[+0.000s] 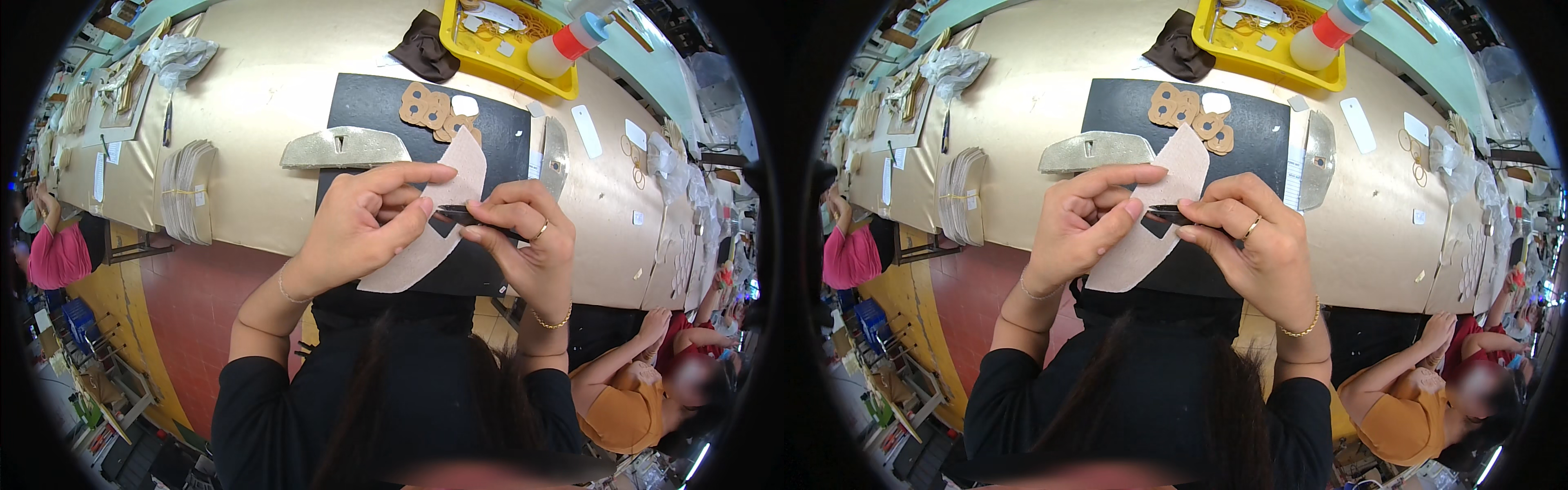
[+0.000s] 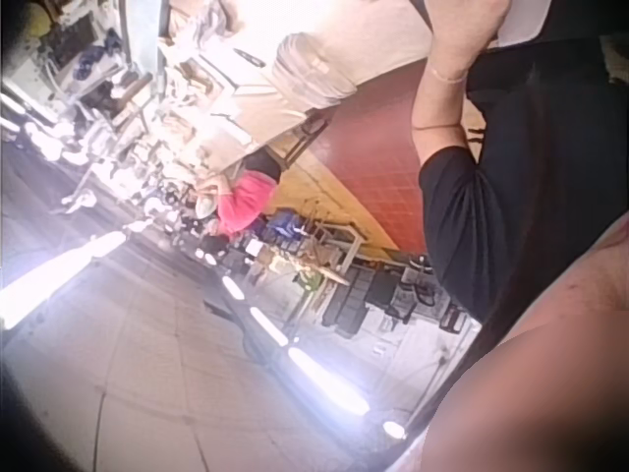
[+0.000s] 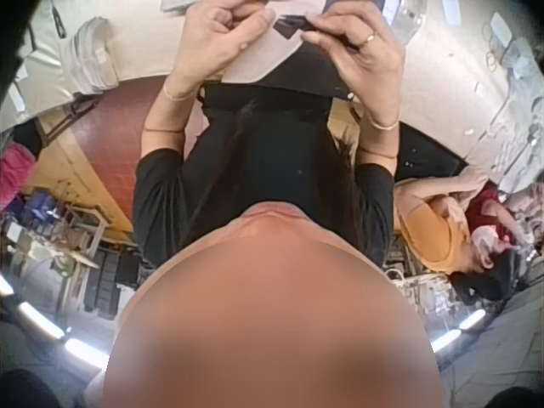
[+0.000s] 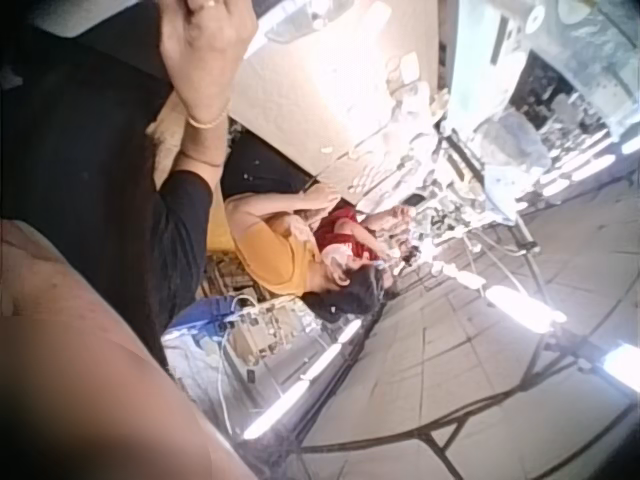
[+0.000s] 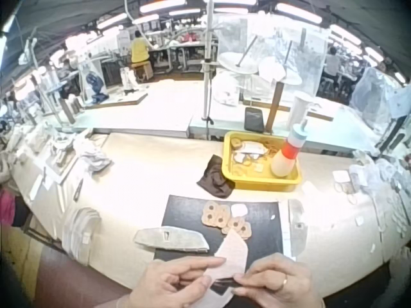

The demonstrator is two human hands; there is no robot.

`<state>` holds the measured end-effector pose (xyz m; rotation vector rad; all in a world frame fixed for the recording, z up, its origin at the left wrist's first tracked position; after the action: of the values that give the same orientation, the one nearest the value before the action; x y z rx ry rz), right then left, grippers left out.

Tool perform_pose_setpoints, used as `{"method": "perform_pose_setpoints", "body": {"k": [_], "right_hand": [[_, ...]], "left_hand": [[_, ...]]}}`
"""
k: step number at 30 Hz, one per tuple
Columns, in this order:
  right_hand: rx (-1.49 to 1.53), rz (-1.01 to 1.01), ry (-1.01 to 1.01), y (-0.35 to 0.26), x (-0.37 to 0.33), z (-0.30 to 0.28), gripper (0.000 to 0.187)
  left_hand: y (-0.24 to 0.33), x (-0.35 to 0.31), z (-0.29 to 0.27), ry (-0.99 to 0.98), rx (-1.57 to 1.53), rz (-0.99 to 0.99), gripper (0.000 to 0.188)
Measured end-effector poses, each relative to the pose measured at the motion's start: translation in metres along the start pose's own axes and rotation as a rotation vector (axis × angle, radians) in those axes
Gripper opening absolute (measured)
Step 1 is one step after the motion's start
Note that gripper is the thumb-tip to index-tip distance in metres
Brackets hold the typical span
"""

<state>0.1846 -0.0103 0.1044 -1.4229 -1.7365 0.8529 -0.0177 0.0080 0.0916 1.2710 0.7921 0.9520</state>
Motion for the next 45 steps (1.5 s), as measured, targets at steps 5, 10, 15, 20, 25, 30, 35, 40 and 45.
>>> {"method": "perform_pose_setpoints", "body": {"k": [5, 10, 15, 20, 25, 30, 35, 40, 45], "right_hand": [[0.011, 0.032, -0.101, 0.001, 0.003, -0.007, 0.026], [0.045, 0.014, -0.213, -0.004, 0.008, -0.016, 0.026], [0.034, 0.049, -0.328, -0.008, 0.011, -0.020, 0.027], [0.026, 0.015, -0.393, -0.009, 0.012, -0.017, 0.025], [0.009, 0.017, -0.404, -0.011, 0.010, -0.015, 0.025], [0.023, 0.002, -0.372, -0.011, 0.009, -0.013, 0.023], [0.090, 0.038, -0.393, -0.009, 0.009, -0.015, 0.023], [0.042, 0.024, -0.406, -0.010, 0.009, -0.016, 0.024], [0.012, -0.032, -0.404, -0.009, 0.009, -0.016, 0.025]], "left_hand": [[0.000, 0.007, -0.006, -0.157, 0.030, -0.036, 0.032], [-0.001, 0.010, -0.005, -0.259, -0.096, -0.123, 0.031], [0.000, 0.011, -0.005, -0.333, -0.137, -0.117, 0.026], [-0.002, 0.008, -0.007, -0.350, -0.270, -0.117, 0.016], [-0.007, 0.007, -0.008, -0.370, -0.262, -0.176, 0.014], [-0.006, 0.006, -0.006, -0.332, -0.412, -0.159, 0.014], [-0.007, 0.007, -0.002, -0.366, -0.439, -0.177, 0.015], [-0.005, 0.007, -0.002, -0.439, -0.365, -0.178, 0.013], [-0.004, 0.008, -0.002, -0.439, -0.337, -0.169, 0.013]]}}
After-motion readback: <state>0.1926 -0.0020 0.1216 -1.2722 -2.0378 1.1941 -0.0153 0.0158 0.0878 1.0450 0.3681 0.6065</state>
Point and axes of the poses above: each hand's wrist, its own x-axis towards the middle knuckle, its own z-axis out of the palm, y = z × x, the point moved 2 cm from there along x, towards the middle knuckle, and after that the axes turned 14 degrees about z, right-handed, at the moved point
